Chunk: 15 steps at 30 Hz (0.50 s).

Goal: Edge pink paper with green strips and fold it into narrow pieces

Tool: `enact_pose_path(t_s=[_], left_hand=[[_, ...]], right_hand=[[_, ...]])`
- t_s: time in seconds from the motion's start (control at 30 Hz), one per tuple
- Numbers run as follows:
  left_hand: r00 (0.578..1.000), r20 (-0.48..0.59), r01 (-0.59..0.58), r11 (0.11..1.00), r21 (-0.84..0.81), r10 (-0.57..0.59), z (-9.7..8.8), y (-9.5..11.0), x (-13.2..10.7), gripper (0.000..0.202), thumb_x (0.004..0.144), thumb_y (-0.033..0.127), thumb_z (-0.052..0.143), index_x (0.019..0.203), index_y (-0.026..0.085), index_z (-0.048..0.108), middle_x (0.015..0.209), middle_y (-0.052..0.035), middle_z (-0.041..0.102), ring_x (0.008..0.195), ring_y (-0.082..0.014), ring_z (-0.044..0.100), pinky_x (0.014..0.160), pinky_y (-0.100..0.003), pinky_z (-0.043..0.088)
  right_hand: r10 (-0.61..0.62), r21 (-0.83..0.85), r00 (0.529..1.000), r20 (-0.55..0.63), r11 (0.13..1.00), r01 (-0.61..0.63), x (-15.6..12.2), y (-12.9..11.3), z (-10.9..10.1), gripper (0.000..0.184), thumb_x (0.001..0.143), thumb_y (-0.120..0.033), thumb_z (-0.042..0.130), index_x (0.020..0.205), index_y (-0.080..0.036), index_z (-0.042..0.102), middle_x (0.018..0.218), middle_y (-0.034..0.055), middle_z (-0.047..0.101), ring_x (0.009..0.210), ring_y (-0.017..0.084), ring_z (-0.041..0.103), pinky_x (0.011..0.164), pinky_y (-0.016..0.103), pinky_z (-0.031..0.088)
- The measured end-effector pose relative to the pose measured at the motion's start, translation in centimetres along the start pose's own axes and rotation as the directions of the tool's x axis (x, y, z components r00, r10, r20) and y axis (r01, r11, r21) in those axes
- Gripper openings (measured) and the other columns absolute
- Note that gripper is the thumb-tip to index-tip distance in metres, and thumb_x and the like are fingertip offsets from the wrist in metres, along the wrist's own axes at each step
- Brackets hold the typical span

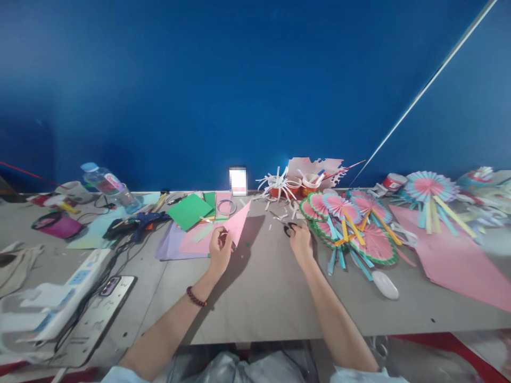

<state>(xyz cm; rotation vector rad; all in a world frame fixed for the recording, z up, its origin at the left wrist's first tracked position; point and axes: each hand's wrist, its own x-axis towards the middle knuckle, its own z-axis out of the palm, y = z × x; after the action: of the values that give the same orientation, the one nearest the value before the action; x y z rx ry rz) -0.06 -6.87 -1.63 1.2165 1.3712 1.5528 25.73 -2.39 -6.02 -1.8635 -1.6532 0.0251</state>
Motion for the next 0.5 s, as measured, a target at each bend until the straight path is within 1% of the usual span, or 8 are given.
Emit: enact_pose_path(t_s=[0.07, 0.17, 0.27, 0.33, 0.37, 0.4, 0.43, 0.5], left_hand=[[1.0, 0.002, 0.004, 1.0, -0.004, -0.004, 0.0, 0.1, 0.0, 0.027, 0.079, 0.045, 0.059, 0.083, 0.02, 0.049, 0.054, 0.0066, 0.047, 0.044, -0.0093, 0.049, 0.043, -0.02, 0.039], [1.0, 0.004, -0.013, 1.0, 0.01, 0.013, 0.0, 0.1, -0.1, 0.027, 0.08, 0.044, 0.058, 0.084, 0.019, 0.05, 0.056, 0.0059, 0.047, 0.045, -0.0095, 0.048, 0.044, -0.021, 0.04], [0.999, -0.012, -0.045, 0.999, 0.031, 0.045, 0.0, 0.1, -0.2, 0.024, 0.082, 0.042, 0.057, 0.085, 0.019, 0.051, 0.06, 0.0046, 0.047, 0.047, -0.0097, 0.048, 0.047, -0.023, 0.041], [0.998, -0.016, -0.056, 0.997, 0.049, 0.057, -0.1, -0.1, -0.2, 0.023, 0.083, 0.041, 0.055, 0.088, 0.019, 0.052, 0.064, 0.0037, 0.048, 0.049, -0.0095, 0.047, 0.049, -0.023, 0.041], [0.998, -0.017, -0.057, 0.997, 0.058, 0.058, -0.1, -0.1, -0.2, 0.024, 0.084, 0.041, 0.054, 0.089, 0.018, 0.052, 0.066, 0.0031, 0.049, 0.05, -0.0093, 0.047, 0.05, -0.022, 0.041], [0.998, -0.017, -0.057, 0.996, 0.065, 0.059, -0.1, -0.1, -0.2, 0.024, 0.085, 0.041, 0.053, 0.09, 0.018, 0.052, 0.069, 0.0024, 0.05, 0.051, -0.0091, 0.047, 0.05, -0.022, 0.041], [0.998, -0.021, -0.059, 0.996, 0.067, 0.06, -0.1, -0.2, -0.2, 0.025, 0.085, 0.041, 0.053, 0.09, 0.017, 0.052, 0.071, 0.0017, 0.051, 0.052, -0.0089, 0.048, 0.05, -0.022, 0.041], [0.998, -0.031, -0.059, 0.996, 0.06, 0.061, 0.0, 0.0, -0.3, 0.026, 0.084, 0.042, 0.053, 0.09, 0.018, 0.052, 0.075, 0.0007, 0.052, 0.053, -0.0086, 0.048, 0.05, -0.022, 0.042]], right_hand=[[0.005, -0.002, 1.0, -0.001, 1.0, -0.005, 0.0, -0.1, -0.1, 0.033, 0.078, -0.023, 0.043, 0.089, -0.015, 0.073, 0.086, 0.0121, 0.063, 0.08, 0.023, 0.058, 0.076, 0.035, 0.047], [-0.017, -0.041, 1.0, -0.017, 0.999, 0.016, -0.3, -1.2, -1.0, 0.036, 0.08, -0.022, 0.043, 0.102, -0.013, 0.07, 0.1, 0.0152, 0.062, 0.091, 0.026, 0.058, 0.082, 0.038, 0.047], [-0.201, -0.031, 0.978, 0.046, 0.979, 0.203, -1.2, -3.6, -2.0, 0.038, 0.084, -0.021, 0.043, 0.115, -0.016, 0.065, 0.117, 0.015, 0.061, 0.107, 0.029, 0.055, 0.093, 0.042, 0.043], [-0.401, 0.057, 0.898, 0.184, 0.916, 0.397, -2.2, -5.6, -2.3, 0.04, 0.087, -0.022, 0.043, 0.122, -0.02, 0.061, 0.128, 0.0116, 0.058, 0.117, 0.027, 0.052, 0.1, 0.043, 0.04], [-0.501, 0.129, 0.828, 0.253, 0.865, 0.484, -2.8, -6.6, -2.3, 0.041, 0.09, -0.024, 0.042, 0.127, -0.021, 0.058, 0.133, 0.0095, 0.056, 0.121, 0.025, 0.05, 0.103, 0.041, 0.038], [-0.589, 0.202, 0.735, 0.335, 0.807, 0.555, -3.4, -7.4, -2.3, 0.042, 0.092, -0.027, 0.04, 0.132, -0.021, 0.054, 0.138, 0.008, 0.051, 0.126, 0.023, 0.047, 0.106, 0.039, 0.037], [-0.651, 0.261, 0.644, 0.402, 0.756, 0.6, -3.9, -8.1, -2.2, 0.043, 0.093, -0.031, 0.04, 0.134, -0.021, 0.052, 0.141, 0.0073, 0.049, 0.13, 0.022, 0.044, 0.108, 0.038, 0.035], [-0.687, 0.318, 0.55, 0.475, 0.716, 0.621, -4.7, -8.9, -2.0, 0.048, 0.094, -0.041, 0.041, 0.136, -0.021, 0.048, 0.142, 0.0077, 0.048, 0.133, 0.022, 0.04, 0.112, 0.04, 0.03]])
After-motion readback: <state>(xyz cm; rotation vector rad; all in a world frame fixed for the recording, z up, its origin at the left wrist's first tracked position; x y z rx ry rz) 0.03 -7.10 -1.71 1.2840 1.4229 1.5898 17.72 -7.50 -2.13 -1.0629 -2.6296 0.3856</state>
